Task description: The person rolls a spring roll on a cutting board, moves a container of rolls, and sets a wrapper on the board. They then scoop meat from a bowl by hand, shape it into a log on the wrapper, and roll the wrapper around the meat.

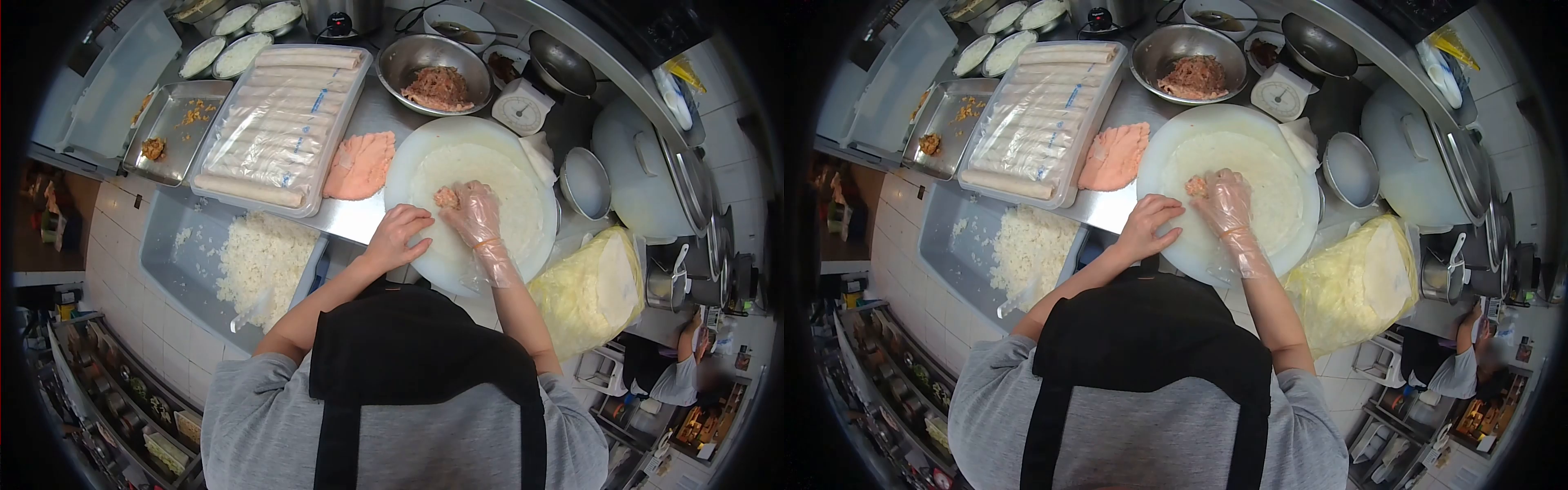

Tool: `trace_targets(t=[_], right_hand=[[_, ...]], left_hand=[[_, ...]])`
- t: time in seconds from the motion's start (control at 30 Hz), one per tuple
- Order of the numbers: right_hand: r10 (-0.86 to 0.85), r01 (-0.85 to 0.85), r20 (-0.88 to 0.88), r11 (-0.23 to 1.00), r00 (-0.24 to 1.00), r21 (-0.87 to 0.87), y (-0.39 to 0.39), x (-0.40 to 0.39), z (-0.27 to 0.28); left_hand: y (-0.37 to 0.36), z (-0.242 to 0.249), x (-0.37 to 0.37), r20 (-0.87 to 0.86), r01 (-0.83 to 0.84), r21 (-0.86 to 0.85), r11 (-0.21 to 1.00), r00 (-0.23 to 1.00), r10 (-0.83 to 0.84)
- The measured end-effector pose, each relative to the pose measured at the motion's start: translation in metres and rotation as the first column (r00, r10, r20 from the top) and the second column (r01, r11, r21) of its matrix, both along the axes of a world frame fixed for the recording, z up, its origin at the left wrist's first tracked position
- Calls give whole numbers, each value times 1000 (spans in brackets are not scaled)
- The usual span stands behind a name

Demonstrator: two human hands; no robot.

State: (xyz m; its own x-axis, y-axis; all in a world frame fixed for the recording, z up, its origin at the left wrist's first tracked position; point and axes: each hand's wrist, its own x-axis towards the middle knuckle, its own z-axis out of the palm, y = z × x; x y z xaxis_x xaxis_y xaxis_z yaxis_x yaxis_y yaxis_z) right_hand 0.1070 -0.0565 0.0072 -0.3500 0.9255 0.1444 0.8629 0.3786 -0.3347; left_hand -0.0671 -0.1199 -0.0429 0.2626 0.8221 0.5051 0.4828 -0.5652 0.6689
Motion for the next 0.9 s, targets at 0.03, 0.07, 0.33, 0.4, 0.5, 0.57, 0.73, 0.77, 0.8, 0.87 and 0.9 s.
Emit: trace_targets(t=[0.03,0.07,0.33,0.4,0.5,0.57,0.73,0.77,0.8,0.87,0.9], right_hand=[[-15,15,52,1000,999,14,-2,-4,5],[4,-4,0,1000,1000,-26,-1,-3,-2],[282,-336,227,906,932,257,-23,18,0],[298,-343,261,927,918,150,-33,24,0],[307,-327,254,944,917,41,-28,21,-1],[329,-344,224,938,917,32,-22,13,-7],[426,-426,-6,903,905,-59,-2,7,-1],[360,-369,-92,922,928,-112,0,6,9],[288,-316,-170,933,942,-171,1,5,23],[290,-310,-152,942,945,-130,0,3,20],[361,-362,-51,932,931,-25,-1,1,1]], left_hand=[[0,0,0,1,2,1,1000,1000,-2],[0,0,0,1,5,2,1000,1000,-5],[4,7,-17,-145,-68,40,997,987,73],[6,3,-22,-141,-85,21,996,986,87],[6,2,-22,-133,-93,4,996,987,93],[6,3,-22,-127,-101,5,995,987,101],[6,2,-23,-131,-94,-9,996,987,92],[6,2,-23,-131,-93,-16,996,987,90],[6,2,-22,-130,-94,-23,995,987,90],[6,2,-22,-126,-95,-26,995,988,91],[6,2,-22,-126,-93,-26,995,988,89]])
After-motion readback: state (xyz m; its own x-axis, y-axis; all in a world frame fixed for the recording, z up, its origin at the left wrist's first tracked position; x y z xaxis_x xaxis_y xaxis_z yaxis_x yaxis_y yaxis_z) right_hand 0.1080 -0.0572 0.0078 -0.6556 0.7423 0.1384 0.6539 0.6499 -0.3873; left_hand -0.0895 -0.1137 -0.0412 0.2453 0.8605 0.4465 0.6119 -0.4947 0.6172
